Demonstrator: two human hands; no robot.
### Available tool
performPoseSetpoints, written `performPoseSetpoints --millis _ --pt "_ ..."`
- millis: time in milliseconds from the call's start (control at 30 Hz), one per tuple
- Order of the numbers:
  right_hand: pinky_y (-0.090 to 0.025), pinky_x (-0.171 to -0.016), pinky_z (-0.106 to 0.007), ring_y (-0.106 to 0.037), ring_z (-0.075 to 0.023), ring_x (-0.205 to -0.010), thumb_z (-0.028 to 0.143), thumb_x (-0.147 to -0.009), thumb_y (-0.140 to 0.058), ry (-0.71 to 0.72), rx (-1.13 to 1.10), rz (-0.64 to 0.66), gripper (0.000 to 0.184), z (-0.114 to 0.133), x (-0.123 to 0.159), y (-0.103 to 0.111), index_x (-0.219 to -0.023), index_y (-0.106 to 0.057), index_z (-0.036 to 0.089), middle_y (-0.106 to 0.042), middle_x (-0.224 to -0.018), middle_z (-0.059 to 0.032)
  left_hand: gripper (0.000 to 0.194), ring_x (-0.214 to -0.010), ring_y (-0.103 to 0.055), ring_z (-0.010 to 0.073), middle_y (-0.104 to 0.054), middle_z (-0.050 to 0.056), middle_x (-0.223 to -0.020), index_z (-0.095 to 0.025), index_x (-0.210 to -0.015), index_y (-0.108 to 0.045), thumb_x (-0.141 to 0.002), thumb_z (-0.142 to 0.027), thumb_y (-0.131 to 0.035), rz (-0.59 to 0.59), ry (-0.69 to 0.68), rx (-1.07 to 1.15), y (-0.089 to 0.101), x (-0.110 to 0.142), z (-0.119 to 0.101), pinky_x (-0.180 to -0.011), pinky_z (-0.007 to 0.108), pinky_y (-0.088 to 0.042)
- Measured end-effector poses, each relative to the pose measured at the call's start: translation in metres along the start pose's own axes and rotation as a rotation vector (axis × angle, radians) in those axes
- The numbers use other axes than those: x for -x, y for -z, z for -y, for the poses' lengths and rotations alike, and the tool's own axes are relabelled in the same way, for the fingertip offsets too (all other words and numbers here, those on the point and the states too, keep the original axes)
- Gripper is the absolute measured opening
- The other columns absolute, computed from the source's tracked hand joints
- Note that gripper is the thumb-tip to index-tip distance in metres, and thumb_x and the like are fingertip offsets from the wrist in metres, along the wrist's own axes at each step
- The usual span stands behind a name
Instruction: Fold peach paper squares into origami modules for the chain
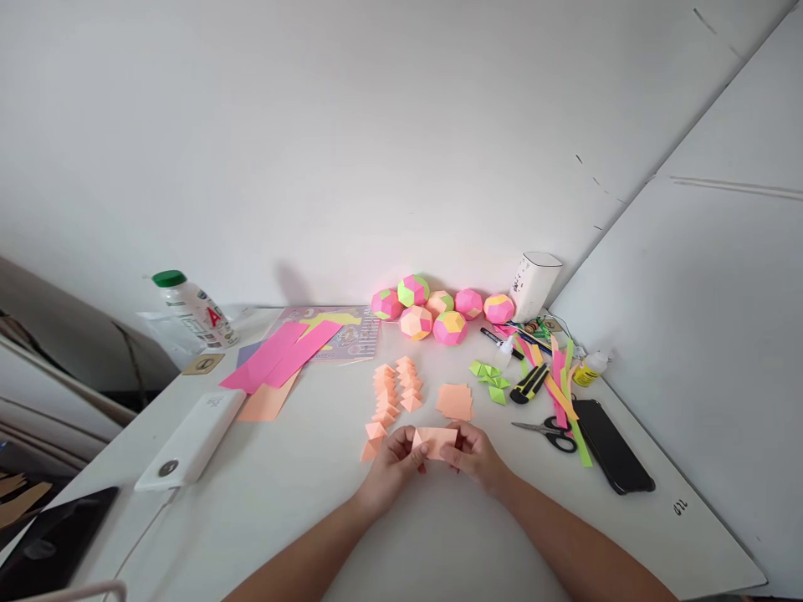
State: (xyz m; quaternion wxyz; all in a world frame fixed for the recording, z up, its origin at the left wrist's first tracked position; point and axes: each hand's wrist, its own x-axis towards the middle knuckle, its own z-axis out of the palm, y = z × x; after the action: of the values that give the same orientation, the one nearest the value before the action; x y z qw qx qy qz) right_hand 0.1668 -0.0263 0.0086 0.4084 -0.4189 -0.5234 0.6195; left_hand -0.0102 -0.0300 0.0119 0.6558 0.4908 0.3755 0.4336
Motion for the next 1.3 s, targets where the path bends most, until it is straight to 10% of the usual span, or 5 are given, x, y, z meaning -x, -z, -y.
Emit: performPoseSetpoints --millis 200,467,900,1300 --pt "-0.041 -0.048 -0.024 -0.049 -0.0117 -0.056 0.035 -0.075 -0.065 0.243 0.156 -0.175 0.02 -0.001 0.0 -0.003 -0.068 -0.059 0.017 -0.053 -0.068 -0.0004 0.035 -0.051 -0.05 0.0091 -0.047 -0.007 -0.061 -0.021 -0.067 -0.038 -0.075 -0.042 -0.065 -0.209 -0.021 -0.02 -0.001 -0.001 0.005 -0.055 0.023 -0.043" --pt "-0.049 -0.056 -0.03 -0.056 -0.0182 -0.07 0.021 -0.084 -0.053 0.652 0.581 -0.168 0.016 0.0 0.005 -0.006 -0.084 -0.069 0.022 -0.058 -0.081 -0.0078 0.039 -0.058 -0.055 0.0137 -0.061 0.002 -0.071 -0.017 -0.07 -0.057 -0.084 -0.051 -0.046 -0.013 0.051 -0.2 0.0 0.006 -0.004 -0.058 0.025 -0.042" --pt "-0.043 -0.055 -0.029 -0.045 -0.0148 -0.063 0.022 -0.084 -0.057 0.739 0.663 -0.072 0.016 0.0 0.008 -0.01 -0.079 -0.072 0.024 -0.053 -0.086 -0.006 0.034 -0.052 -0.054 0.013 -0.061 0.0 -0.06 -0.018 -0.066 -0.057 -0.082 -0.048 -0.052 0.014 0.083 -0.082 -0.002 0.002 -0.006 -0.051 0.025 -0.043" --pt "-0.048 -0.064 -0.029 -0.055 -0.0179 -0.078 0.03 -0.078 -0.062 0.4 0.364 -0.142 0.015 -0.001 0.006 -0.009 -0.068 -0.063 0.018 -0.052 -0.087 -0.0064 0.037 -0.054 -0.057 0.0145 -0.063 0.002 -0.059 -0.016 -0.073 -0.057 -0.083 -0.051 -0.049 0.039 0.104 -0.087 -0.001 0.002 -0.001 -0.051 0.024 -0.043"
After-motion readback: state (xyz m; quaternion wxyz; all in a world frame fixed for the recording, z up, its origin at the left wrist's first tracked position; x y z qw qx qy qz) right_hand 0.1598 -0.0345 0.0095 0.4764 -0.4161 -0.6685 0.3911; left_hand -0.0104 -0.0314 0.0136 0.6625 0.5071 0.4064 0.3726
